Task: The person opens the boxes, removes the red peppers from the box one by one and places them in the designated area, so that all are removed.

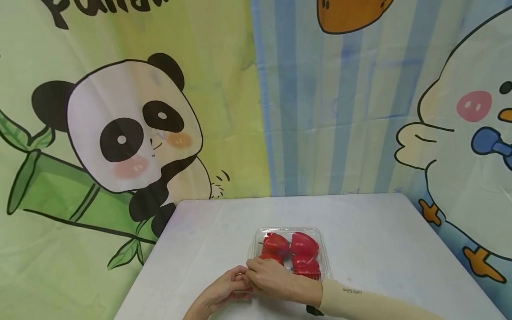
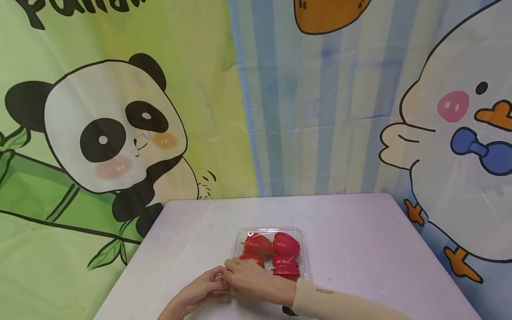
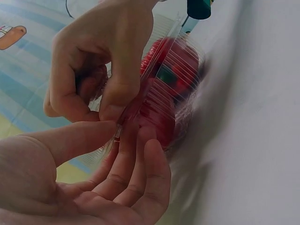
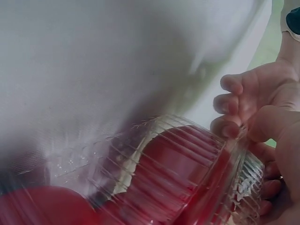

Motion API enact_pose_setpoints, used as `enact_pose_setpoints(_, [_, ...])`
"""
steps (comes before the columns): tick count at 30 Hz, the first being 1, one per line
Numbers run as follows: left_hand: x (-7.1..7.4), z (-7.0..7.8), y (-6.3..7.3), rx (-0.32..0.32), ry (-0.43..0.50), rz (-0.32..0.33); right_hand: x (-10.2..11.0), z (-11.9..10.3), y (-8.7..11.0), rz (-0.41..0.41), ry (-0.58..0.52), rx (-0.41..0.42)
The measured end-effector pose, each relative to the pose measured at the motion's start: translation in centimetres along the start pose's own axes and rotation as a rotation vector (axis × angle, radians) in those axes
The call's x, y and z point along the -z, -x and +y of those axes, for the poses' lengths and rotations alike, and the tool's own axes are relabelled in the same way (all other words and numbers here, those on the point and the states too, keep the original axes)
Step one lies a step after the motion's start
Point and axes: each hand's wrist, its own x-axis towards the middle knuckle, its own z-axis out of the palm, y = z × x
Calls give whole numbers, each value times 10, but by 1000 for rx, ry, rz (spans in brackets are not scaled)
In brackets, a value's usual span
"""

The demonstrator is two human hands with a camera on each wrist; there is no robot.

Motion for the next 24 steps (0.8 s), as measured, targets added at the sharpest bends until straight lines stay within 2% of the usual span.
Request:
enact_pose_setpoints(4, [0, 2, -1, 5, -12, -13, -1, 1, 0, 11, 4, -2])
enact_pose_setpoints(9, [0, 3, -3, 11, -15, -23, -3, 2, 0, 63, 12, -4])
enact_pose_setpoints(15, [0, 3, -6, 21, 6, -17, -3, 3, -1, 60, -33, -13])
enact_pose_setpoints(21, [-1, 0, -9, -21, 12, -38, -1, 2, -1, 102, -60, -20])
enact_pose_setpoints(24, [-1, 0, -10, -17, 11, -43, 1, 2, -1, 103, -72, -24])
